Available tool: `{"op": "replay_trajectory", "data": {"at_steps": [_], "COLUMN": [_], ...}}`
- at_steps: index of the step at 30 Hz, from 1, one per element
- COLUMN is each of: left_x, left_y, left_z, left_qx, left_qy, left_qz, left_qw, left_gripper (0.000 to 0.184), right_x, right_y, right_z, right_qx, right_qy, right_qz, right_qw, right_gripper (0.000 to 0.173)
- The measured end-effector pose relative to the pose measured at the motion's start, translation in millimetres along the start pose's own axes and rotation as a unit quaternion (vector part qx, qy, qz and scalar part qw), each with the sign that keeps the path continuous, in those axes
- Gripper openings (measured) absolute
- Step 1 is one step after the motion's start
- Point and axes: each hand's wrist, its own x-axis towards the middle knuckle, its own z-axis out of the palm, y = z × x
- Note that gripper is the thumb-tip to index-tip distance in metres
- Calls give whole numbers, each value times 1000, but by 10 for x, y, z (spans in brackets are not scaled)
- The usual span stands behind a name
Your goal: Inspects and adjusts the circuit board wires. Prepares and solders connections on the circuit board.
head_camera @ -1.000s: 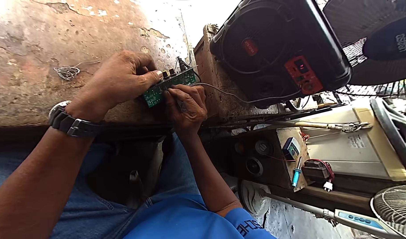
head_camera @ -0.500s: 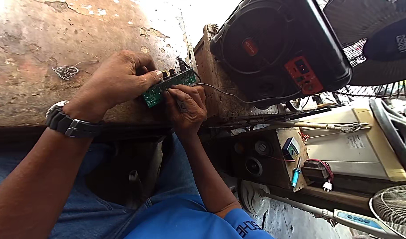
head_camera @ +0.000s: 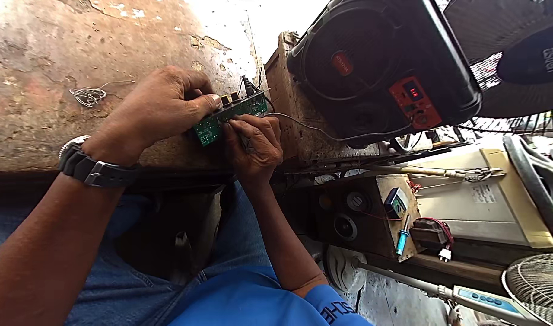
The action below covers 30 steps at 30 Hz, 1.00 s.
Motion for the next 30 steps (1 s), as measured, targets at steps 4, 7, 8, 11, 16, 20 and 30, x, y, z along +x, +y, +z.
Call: {"op": "replay_trajectory", "data": {"at_steps": [4,7,8,11,16,20,30], "left_x": [4,-14,-16,-23,-14,-3,-414], "left_y": [37,104,114,123,74,55,180], "left_z": [-18,-57,-64,-74,-54,-20,89], "left_qx": [-17,-44,-41,-31,-49,-33,-66], "left_qy": [1,-5,-6,-4,9,20,79], "left_qz": [-34,-65,-64,-59,-48,-40,-59], "left_qw": [999,997,997,998,998,998,993], "left_gripper": [36,44,44,45,46,42,36], "right_x": [-2,-1,1,10,-1,-24,-33], "right_y": [2,6,4,-14,-25,-68,-78], "right_z": [-1,-5,-6,-6,-11,-30,-33], "right_qx": [1,3,5,3,-2,4,26], "right_qy": [0,1,1,3,0,-14,-11], "right_qz": [0,-1,-1,2,11,28,39], "right_qw": [1000,1000,1000,1000,1000,1000,999], "right_gripper": [9,9,9,9,9,12,12]}}
